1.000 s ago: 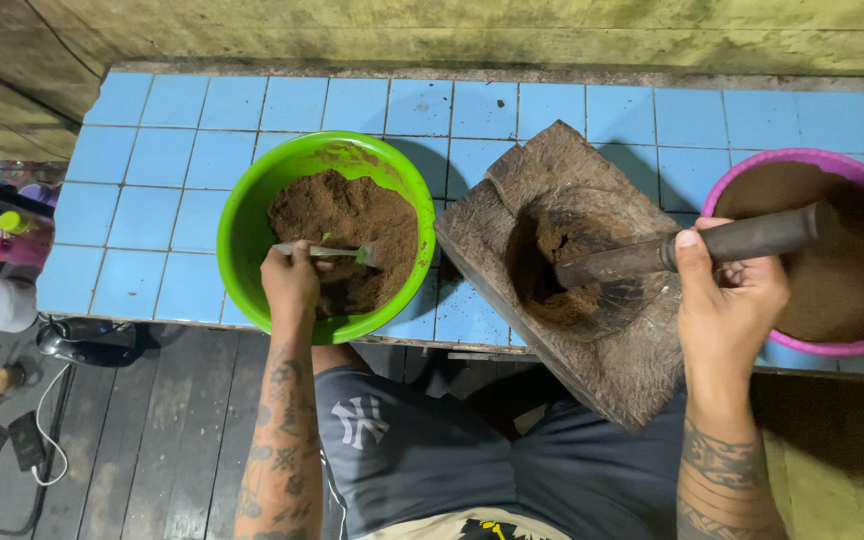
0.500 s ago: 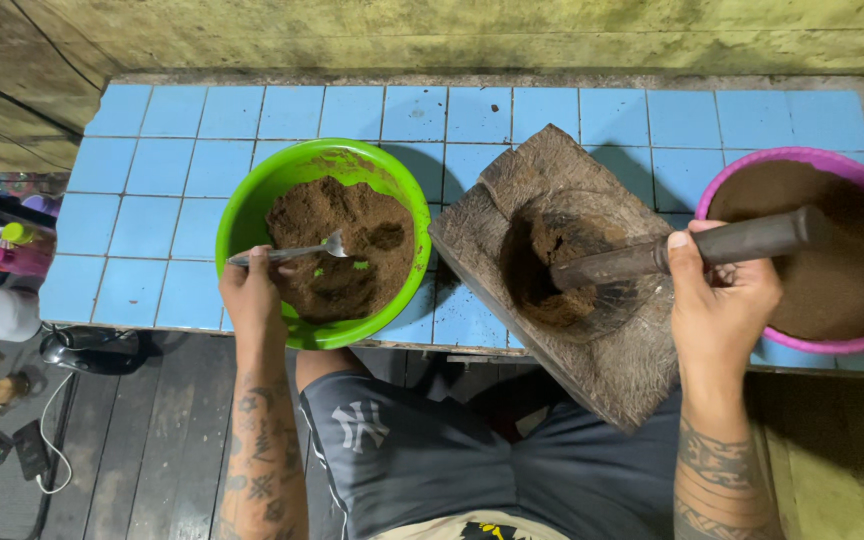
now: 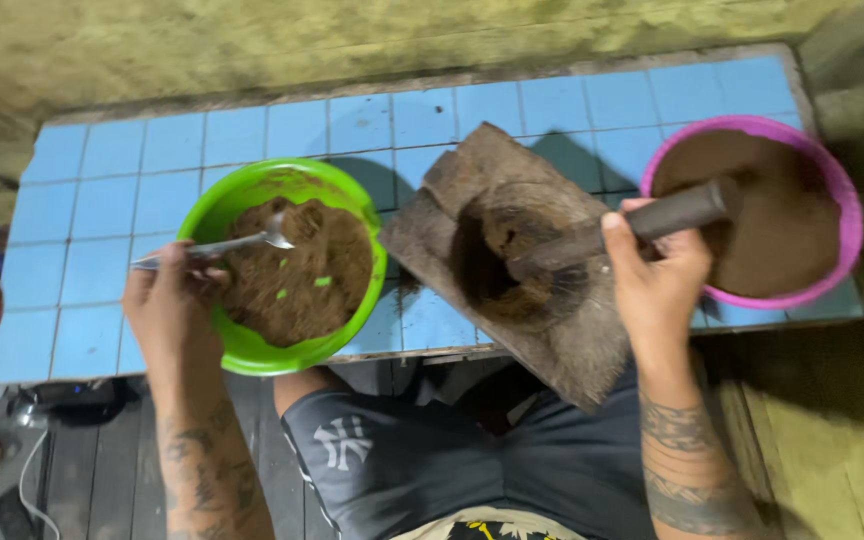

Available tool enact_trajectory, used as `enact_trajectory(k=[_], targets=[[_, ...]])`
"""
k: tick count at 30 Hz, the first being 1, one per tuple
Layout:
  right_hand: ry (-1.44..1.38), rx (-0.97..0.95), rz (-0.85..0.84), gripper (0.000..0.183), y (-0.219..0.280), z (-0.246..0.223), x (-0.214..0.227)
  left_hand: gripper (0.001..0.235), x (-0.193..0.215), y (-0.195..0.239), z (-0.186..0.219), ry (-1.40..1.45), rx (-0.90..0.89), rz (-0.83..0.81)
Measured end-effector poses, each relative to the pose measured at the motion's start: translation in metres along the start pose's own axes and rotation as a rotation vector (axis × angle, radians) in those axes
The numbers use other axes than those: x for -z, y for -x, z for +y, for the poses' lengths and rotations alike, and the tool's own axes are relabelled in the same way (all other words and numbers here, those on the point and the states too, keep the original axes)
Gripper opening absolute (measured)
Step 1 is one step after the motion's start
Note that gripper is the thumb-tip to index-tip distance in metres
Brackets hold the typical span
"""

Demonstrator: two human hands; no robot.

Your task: The person uses a pestle and mortar to grind a brown powder. They repeatedly scoop the powder from a green bowl into the mortar, grind it, and transfer it to a pink bowl.

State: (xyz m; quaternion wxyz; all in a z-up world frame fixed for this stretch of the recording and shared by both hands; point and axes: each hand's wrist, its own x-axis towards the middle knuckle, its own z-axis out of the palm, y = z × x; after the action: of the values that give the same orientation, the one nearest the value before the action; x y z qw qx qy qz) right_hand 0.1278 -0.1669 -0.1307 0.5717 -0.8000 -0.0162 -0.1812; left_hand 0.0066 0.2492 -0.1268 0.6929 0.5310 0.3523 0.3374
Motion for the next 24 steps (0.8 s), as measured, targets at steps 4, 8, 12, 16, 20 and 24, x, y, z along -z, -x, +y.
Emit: enact_trajectory(k=[4, 8, 12, 16, 20, 24], targets=[[0.054, -0.008, 0.021, 0.018, 0.002, -0.007, 0.001, 0.013, -0.051, 0.049, 0.045, -0.027, -0.030, -0.111], [0.055, 0.031, 0.033, 0.016, 0.003, -0.014, 0.002, 0.012, -0.088, 0.070, 0.036, -0.097, -0.106, -0.182], [-0.003, 0.078, 0.087, 0.019, 0.000, -0.001, -0.001, 0.017, -0.110, 0.084, 0.000, -0.063, -0.411, -0.361], [-0.001, 0.065, 0.081, 0.018, 0.000, 0.001, -0.001, 0.012, -0.132, 0.113, -0.004, -0.369, -0.737, -0.571], [0.001, 0.074, 0.045, 0.019, -0.001, 0.006, -0.001, 0.006, -0.137, 0.123, -0.010, -0.612, -1.041, -0.746], [-0.021, 0.074, 0.040, 0.018, -0.001, 0.004, 0.000, 0.007, -0.131, 0.123, -0.012, -0.548, -1.017, -0.711]])
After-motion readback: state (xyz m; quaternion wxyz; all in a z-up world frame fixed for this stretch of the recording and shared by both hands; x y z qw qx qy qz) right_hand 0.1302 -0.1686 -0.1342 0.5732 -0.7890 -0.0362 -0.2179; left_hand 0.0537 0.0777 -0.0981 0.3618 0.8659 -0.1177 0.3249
